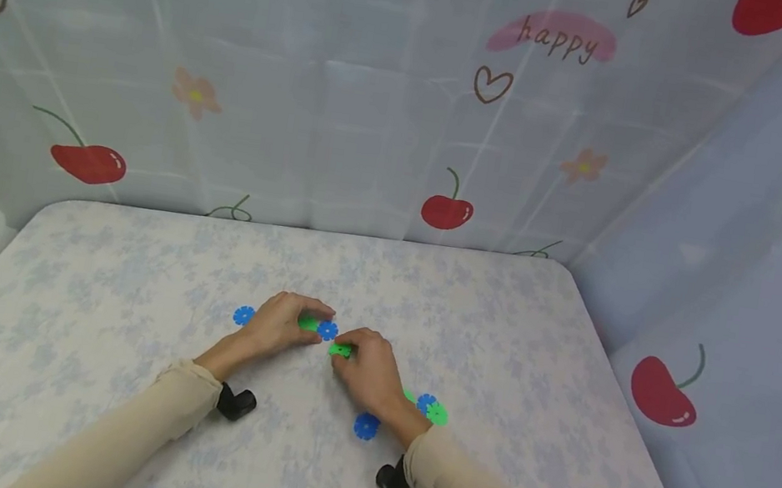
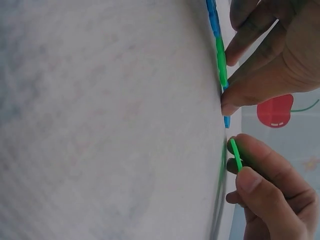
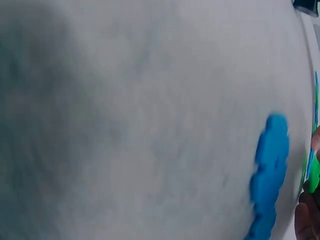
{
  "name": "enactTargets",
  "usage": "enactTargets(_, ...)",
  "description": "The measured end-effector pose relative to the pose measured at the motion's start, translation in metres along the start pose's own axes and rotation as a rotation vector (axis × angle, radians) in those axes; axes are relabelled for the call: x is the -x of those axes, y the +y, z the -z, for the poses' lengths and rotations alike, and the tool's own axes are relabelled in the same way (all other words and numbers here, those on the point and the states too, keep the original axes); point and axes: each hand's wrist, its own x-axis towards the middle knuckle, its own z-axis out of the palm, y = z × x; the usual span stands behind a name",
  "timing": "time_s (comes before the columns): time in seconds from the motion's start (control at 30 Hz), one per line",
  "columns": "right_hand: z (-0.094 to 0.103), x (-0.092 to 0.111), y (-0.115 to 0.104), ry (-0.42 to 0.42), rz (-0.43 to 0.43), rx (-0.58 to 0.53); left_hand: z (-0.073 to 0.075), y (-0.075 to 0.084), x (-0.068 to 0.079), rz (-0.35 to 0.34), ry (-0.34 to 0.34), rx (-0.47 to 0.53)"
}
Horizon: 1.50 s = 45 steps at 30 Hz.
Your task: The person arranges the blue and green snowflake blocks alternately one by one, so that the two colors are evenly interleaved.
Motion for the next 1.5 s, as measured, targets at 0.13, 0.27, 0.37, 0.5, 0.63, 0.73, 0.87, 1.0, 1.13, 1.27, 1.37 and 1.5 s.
enactTargets(0.13,0.004,-0.007,0.005,0.010,-0.010,0.042,0.001,0.001,-0.001,0.009,-0.005,0.014)
enactTargets(0.27,0.006,-0.010,0.010,0.025,-0.009,0.061,0.000,0.001,-0.001,0.022,-0.014,0.035)
enactTargets(0.37,0.005,-0.013,0.012,0.034,0.010,0.074,0.000,0.000,-0.001,0.024,-0.006,0.037)
enactTargets(0.5,0.002,-0.017,0.010,0.049,0.015,0.110,0.001,0.000,-0.002,0.023,0.000,0.031)
enactTargets(0.63,0.000,-0.018,0.006,0.047,-0.006,0.141,0.001,0.000,-0.002,0.031,-0.002,0.029)
enactTargets(0.73,0.000,-0.020,0.005,0.047,-0.009,0.172,0.002,0.000,-0.002,0.035,0.002,0.028)
enactTargets(0.87,0.000,-0.023,0.007,0.046,-0.010,0.202,0.001,0.000,-0.002,0.032,0.003,0.024)
enactTargets(1.0,0.000,-0.024,0.008,0.041,-0.017,0.194,0.000,0.001,-0.002,0.038,0.008,0.020)
enactTargets(1.13,0.000,-0.022,0.010,0.037,-0.006,0.177,-0.001,0.001,-0.001,0.043,0.008,0.014)
enactTargets(1.27,0.000,-0.021,0.011,0.032,-0.005,0.175,-0.001,0.001,-0.002,0.033,0.005,0.006)
enactTargets(1.37,0.002,-0.020,0.011,0.023,-0.013,0.179,0.000,0.001,-0.002,0.025,0.004,0.001)
enactTargets(1.5,0.003,-0.019,0.011,-0.002,-0.027,0.182,0.000,0.002,-0.001,0.031,-0.001,0.001)
